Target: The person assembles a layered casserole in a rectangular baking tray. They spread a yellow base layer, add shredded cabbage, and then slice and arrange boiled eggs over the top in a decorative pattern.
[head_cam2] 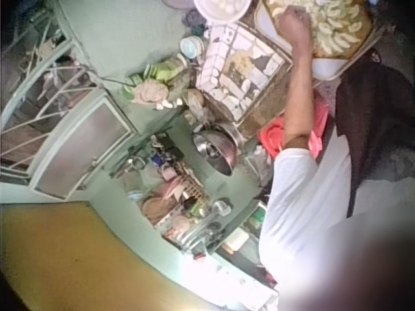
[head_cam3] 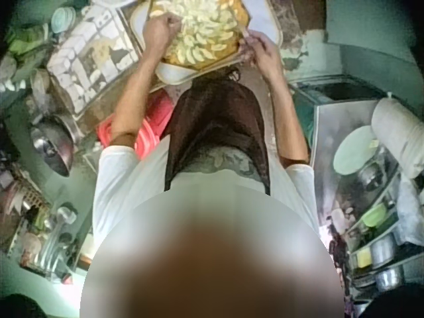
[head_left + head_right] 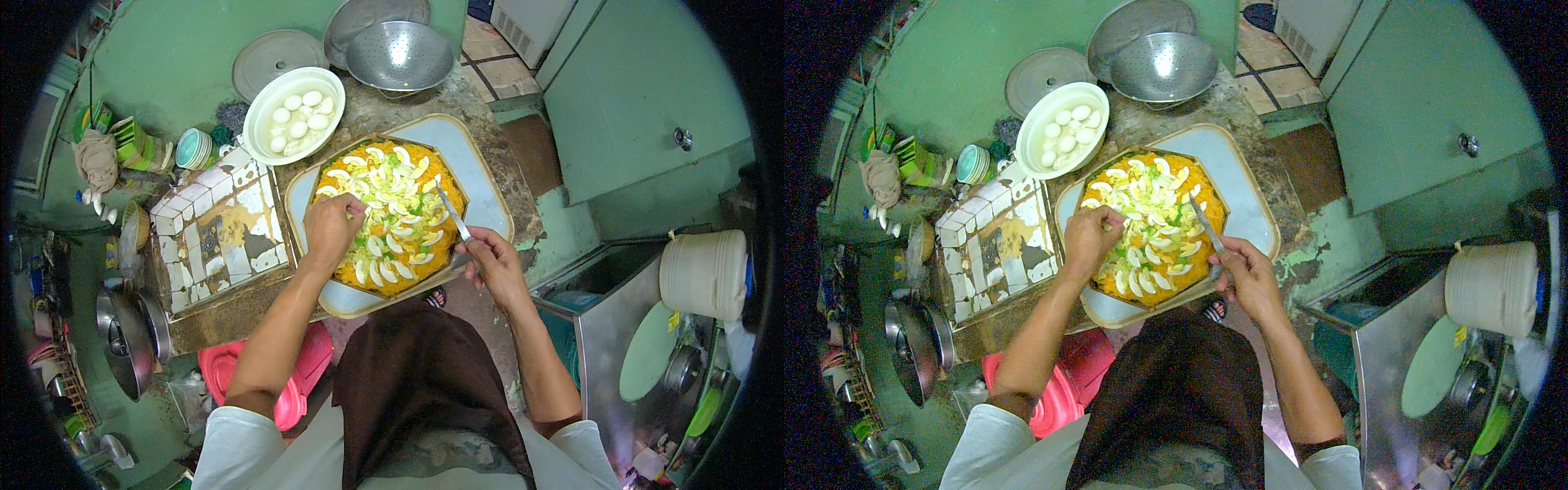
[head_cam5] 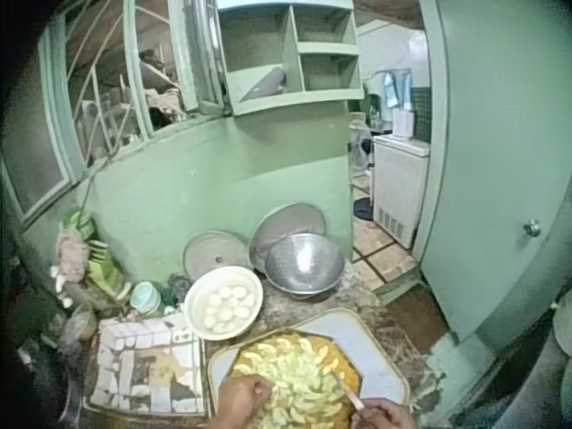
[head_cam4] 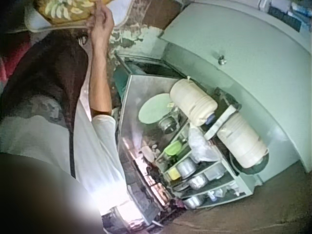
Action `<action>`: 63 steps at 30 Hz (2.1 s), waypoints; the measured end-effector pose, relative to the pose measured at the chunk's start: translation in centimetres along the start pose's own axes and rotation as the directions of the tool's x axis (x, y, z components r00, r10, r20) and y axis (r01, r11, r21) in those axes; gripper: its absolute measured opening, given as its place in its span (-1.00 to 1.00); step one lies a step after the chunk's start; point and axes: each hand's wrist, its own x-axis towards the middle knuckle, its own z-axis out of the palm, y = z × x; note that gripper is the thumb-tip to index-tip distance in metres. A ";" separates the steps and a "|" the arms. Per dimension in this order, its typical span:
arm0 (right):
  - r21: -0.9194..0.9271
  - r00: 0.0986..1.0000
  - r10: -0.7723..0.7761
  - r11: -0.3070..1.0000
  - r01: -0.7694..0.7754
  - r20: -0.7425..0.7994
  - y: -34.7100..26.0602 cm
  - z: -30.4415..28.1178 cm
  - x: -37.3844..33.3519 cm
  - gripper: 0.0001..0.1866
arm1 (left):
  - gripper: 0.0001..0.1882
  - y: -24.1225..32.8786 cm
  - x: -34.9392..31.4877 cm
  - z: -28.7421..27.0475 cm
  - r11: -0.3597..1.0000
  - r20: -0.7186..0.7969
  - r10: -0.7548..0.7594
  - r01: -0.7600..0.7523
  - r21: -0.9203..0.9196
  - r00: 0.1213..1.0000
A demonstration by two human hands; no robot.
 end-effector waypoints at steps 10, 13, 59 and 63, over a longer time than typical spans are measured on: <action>-0.226 0.982 -0.086 0.966 0.124 0.170 1.9 1.6 -3.6 -0.72 | -0.78 -7.1 1.6 -6.0 0.977 -0.181 0.020 -0.058 -0.207 0.983; -0.335 0.911 -0.218 0.879 0.339 0.350 4.4 7.0 -5.1 -0.77 | -0.80 -12.2 4.8 -8.6 0.911 -0.214 -0.218 0.119 -0.396 0.952; -0.212 0.816 -0.502 0.797 0.566 0.287 -2.0 36.0 13.8 -0.23 | -0.26 -22.8 6.7 -16.2 0.756 0.268 0.369 -0.119 -0.644 0.890; -0.406 0.789 -0.517 0.676 0.615 0.332 0.5 35.5 11.1 -0.36 | -0.31 -25.2 3.3 -15.1 0.585 0.345 0.369 0.073 -0.808 0.863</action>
